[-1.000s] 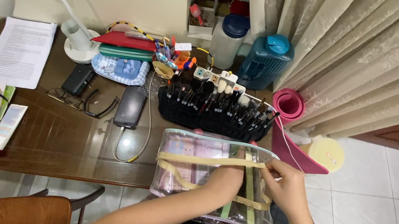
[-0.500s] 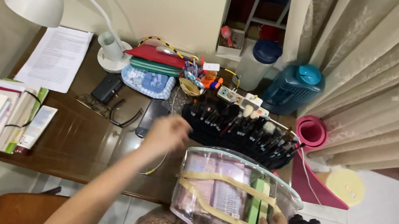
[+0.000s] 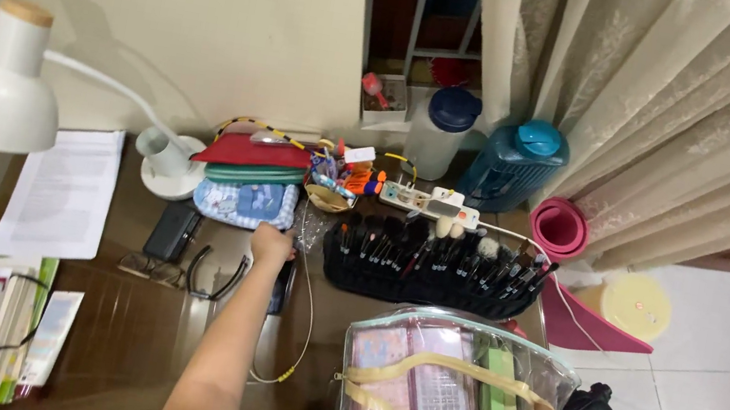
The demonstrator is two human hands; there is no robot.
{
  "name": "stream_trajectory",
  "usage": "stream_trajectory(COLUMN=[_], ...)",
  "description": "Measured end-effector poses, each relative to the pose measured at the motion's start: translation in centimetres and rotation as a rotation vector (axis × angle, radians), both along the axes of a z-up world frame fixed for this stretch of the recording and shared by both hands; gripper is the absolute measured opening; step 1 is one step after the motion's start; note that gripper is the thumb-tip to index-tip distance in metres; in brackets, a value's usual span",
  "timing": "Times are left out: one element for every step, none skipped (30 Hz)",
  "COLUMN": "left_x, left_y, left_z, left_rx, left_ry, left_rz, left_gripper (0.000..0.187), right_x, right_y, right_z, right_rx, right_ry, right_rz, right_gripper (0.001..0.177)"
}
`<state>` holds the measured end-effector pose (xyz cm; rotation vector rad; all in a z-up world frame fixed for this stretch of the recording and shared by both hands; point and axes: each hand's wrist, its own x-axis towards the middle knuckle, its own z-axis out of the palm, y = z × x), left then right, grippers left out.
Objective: The person packs several items, including a green box and a small purple fan, into a clear plastic bag and a black makeup bag. The person then places the clear bag into the black bag.
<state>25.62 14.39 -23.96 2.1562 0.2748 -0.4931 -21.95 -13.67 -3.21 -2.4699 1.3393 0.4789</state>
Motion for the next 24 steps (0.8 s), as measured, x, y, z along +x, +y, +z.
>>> stream_trajectory(left_x=[0.5, 0.5, 0.5, 0.3, 0.2, -0.2, -0.6, -0.5, -0.4, -0.2, -0.6, -1.0, -1.4, -1.6, -1.9, -2.4, -2.8, -3.3, -3.7, -4.6, -5.6, -6.8, -7.9, -9.1], left_y=[0.2, 0.1, 0.1, 0.2, 0.1, 0.3, 0.5, 0.9, 1.2, 1.8, 2.4, 3.0, 3.5, 4.1, 4.7, 5.4, 6.0, 6.4, 6.7, 6.3, 5.8, 5.3, 4.7, 3.7], left_z=[-1.3, -1.3, -1.4, -1.4, -0.9, -0.4, 0.1, -0.7, -1.5, -2.2, -0.9, 0.4, 1.7, 3.1, 4.6, 6.0, 7.8, 9.5, 11.3, 14.0, 16.8, 19.4, 21.1, 22.8], left_rx=[0.017, 0.015, -0.011, -0.035, -0.035, 0.053, 0.141, 0.139, 0.181, 0.227, 0.228, 0.219, 0.211, 0.211, 0.196, 0.182, 0.186, 0.154, 0.122, 0.121, 0.087, 0.053, 0.051, -0.079], left_ry=[-0.034, -0.033, -0.001, 0.032, 0.035, 0.016, -0.002, 0.001, -0.143, -0.289, -0.287, -0.314, -0.340, -0.341, -0.333, -0.322, -0.322, -0.332, -0.343, -0.346, -0.351, -0.350, -0.347, -0.399], left_rz=[-0.015, -0.020, 0.013, 0.049, 0.046, 0.010, -0.026, -0.019, -0.110, -0.201, -0.194, -0.220, -0.247, -0.236, -0.242, -0.250, -0.241, -0.278, -0.314, -0.323, -0.350, -0.387, -0.405, -0.468], left_gripper=[0.038, 0.038, 0.030, 0.024, 0.024, 0.026, 0.029, 0.029, 0.029, 0.028, 0.028, 0.029, 0.029, 0.029, 0.028, 0.027, 0.027, 0.027, 0.026, 0.026, 0.026, 0.025, 0.025, 0.021], right_x=[0.1, -0.4, -1.0, -1.7, -2.3, -3.0, -3.7, -3.5, -3.3, -3.0, -3.4, -3.8, -4.2, -4.2, -4.2, -4.3, -4.7, -5.4, -6.2, -6.0, -5.8, -6.2, -5.2, -4.6], right_y=[0.1, -0.2, -0.5, -0.7, -1.5, -2.4, -3.2, -3.6, -4.1, -4.3, -5.0, -5.7, -6.4, -6.9, -7.3, -7.5, -7.9, -8.0, -8.1, -7.9, -7.8, -7.3, -6.4, -5.5], right_z=[-0.2, -1.4, -2.8, -4.1, -5.3, -6.5, -7.8, -7.3, -6.8, -6.5, -6.7, -7.1, -7.4, -8.3, -9.2, -10.2, -11.8, -13.3, -14.9, -14.5, -14.1, -13.7, -11.4, -9.0], right_rx=[0.011, 0.009, 0.032, 0.055, 0.054, 0.123, 0.191, 0.189, 0.245, 0.304, 0.305, 0.343, 0.382, 0.382, 0.397, 0.415, 0.418, 0.404, 0.391, 0.391, 0.381, 0.374, 0.375, 0.374], right_ry=[0.031, 0.032, -0.002, -0.036, -0.033, -0.038, -0.044, -0.040, 0.031, 0.101, 0.103, 0.028, -0.047, -0.047, -0.076, -0.104, -0.102, -0.085, -0.069, -0.073, -0.104, -0.132, -0.132, -0.135], right_rz=[-0.021, -0.026, -0.002, 0.025, 0.022, 0.037, 0.052, 0.059, 0.037, 0.017, 0.025, 0.004, -0.017, -0.006, -0.015, -0.027, -0.018, 0.008, 0.034, 0.026, 0.059, 0.083, 0.064, 0.119], right_gripper=[0.034, 0.034, 0.033, 0.033, 0.033, 0.034, 0.035, 0.035, 0.036, 0.038, 0.038, 0.038, 0.038, 0.038, 0.038, 0.038, 0.038, 0.039, 0.040, 0.040, 0.039, 0.039, 0.039, 0.038])
